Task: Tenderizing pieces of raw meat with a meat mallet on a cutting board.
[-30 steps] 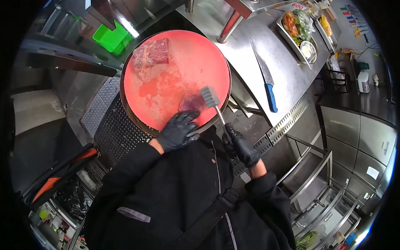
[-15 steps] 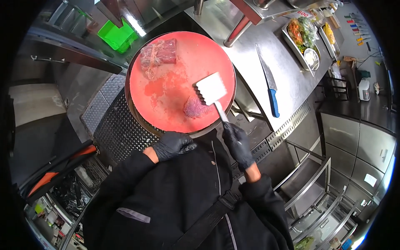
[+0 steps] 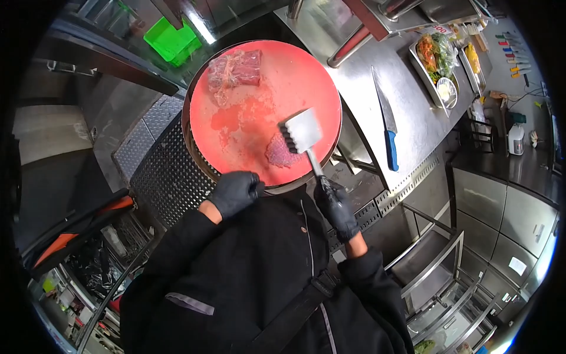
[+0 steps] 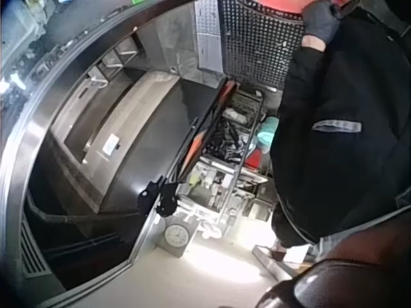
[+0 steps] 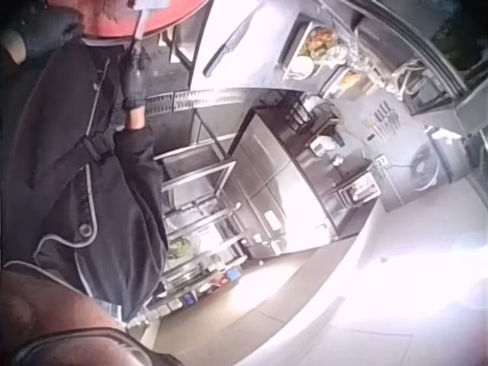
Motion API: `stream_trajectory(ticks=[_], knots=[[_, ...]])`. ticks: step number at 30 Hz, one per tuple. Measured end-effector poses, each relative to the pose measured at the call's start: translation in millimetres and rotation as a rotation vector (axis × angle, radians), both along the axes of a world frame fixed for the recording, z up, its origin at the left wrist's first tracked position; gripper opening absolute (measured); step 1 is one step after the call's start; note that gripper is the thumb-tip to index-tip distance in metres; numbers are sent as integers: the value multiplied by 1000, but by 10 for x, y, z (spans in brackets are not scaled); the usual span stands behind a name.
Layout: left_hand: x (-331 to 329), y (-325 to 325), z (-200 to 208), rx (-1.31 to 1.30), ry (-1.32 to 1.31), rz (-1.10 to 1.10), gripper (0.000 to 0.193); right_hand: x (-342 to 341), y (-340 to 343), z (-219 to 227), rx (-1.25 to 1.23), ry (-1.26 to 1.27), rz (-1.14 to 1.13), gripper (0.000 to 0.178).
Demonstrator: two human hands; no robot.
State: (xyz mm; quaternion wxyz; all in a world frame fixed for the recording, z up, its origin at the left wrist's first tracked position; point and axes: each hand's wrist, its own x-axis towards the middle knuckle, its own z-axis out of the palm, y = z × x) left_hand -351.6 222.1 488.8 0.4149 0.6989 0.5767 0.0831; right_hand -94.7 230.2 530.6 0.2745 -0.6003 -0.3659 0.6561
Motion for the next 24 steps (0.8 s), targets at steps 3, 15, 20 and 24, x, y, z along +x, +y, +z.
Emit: stream_trajectory(ticks=[3,15,20,24], knots=[[-117,165,112,-79,115,10,26,134,-202,45,386,-294,262,30],[-397,538,77,43,153,269,28,261,-487,-336,285,-168,115,30],[6,815,-94,113,115,248,29,474,-505,-644,281,-393,334,33],[423,976,-160,146,34,261,38,654,-774,-462,298,-328,279,34]])
